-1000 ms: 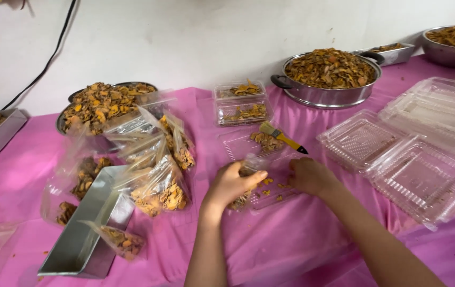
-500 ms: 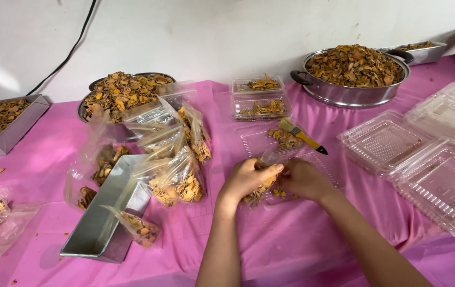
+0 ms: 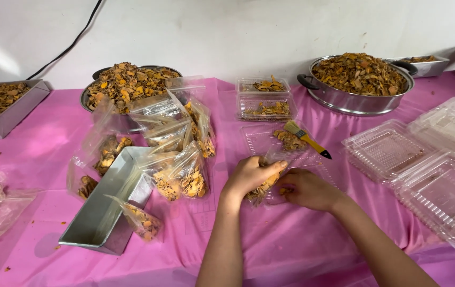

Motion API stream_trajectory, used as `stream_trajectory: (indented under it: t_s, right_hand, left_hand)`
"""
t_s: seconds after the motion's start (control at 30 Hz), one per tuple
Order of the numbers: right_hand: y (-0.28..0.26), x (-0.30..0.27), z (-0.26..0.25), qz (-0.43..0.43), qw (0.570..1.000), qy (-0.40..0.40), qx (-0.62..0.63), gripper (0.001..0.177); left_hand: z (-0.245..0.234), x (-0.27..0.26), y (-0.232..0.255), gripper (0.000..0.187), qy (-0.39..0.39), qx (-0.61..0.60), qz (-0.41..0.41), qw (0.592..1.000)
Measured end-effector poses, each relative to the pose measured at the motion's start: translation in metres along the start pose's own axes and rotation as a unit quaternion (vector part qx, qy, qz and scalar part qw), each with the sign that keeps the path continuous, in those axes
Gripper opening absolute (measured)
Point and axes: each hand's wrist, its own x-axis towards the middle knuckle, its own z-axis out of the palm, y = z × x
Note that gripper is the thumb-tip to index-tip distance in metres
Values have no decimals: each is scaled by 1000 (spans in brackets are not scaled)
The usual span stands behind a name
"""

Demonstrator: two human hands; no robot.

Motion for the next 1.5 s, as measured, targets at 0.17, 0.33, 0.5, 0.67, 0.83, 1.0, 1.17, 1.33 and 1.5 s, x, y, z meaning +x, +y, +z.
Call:
stream_trajectory:
  t_s: [0.17, 0.33, 0.5, 0.67, 0.83, 1.0, 1.17, 1.33, 1.5]
  right_hand:
    - [-24, -2, -8, 37, 997, -36, -54, 29]
    - [-20, -1, -4, 116, 989, -55, -79, 34]
    - [4, 4, 12, 156, 981, -49, -101, 33]
    - [4, -3, 20, 141, 987, 9, -82, 25]
    - [26, -10, 42, 142, 983, 63, -99, 22]
    - [37, -11, 41, 134, 980, 134, -66, 23]
    - [18, -25, -25, 172, 939, 269, 129, 29]
    - [-43, -31, -64, 106, 928, 258, 248, 33]
    - [-51, -26, -64, 68, 933, 220, 277, 34]
  left_hand:
    - [-1, 1, -5, 62, -3, -4, 7, 1000]
    - [1, 5, -9, 61, -8, -4, 13, 1000]
    - [4, 12, -19, 64, -12, 1, 11, 1000]
    - [5, 16, -22, 67, -23, 5, -3, 1000]
    - [8, 15, -21, 66, -21, 10, -9, 1000]
    - [-2, -1, -7, 63, -37, 2, -3, 999]
    - [-4, -13, 10, 66, -64, -43, 24, 997]
    - [10, 11, -19, 81, -105, -77, 34, 991]
    - [9, 10, -23, 93, -124, -133, 51, 982]
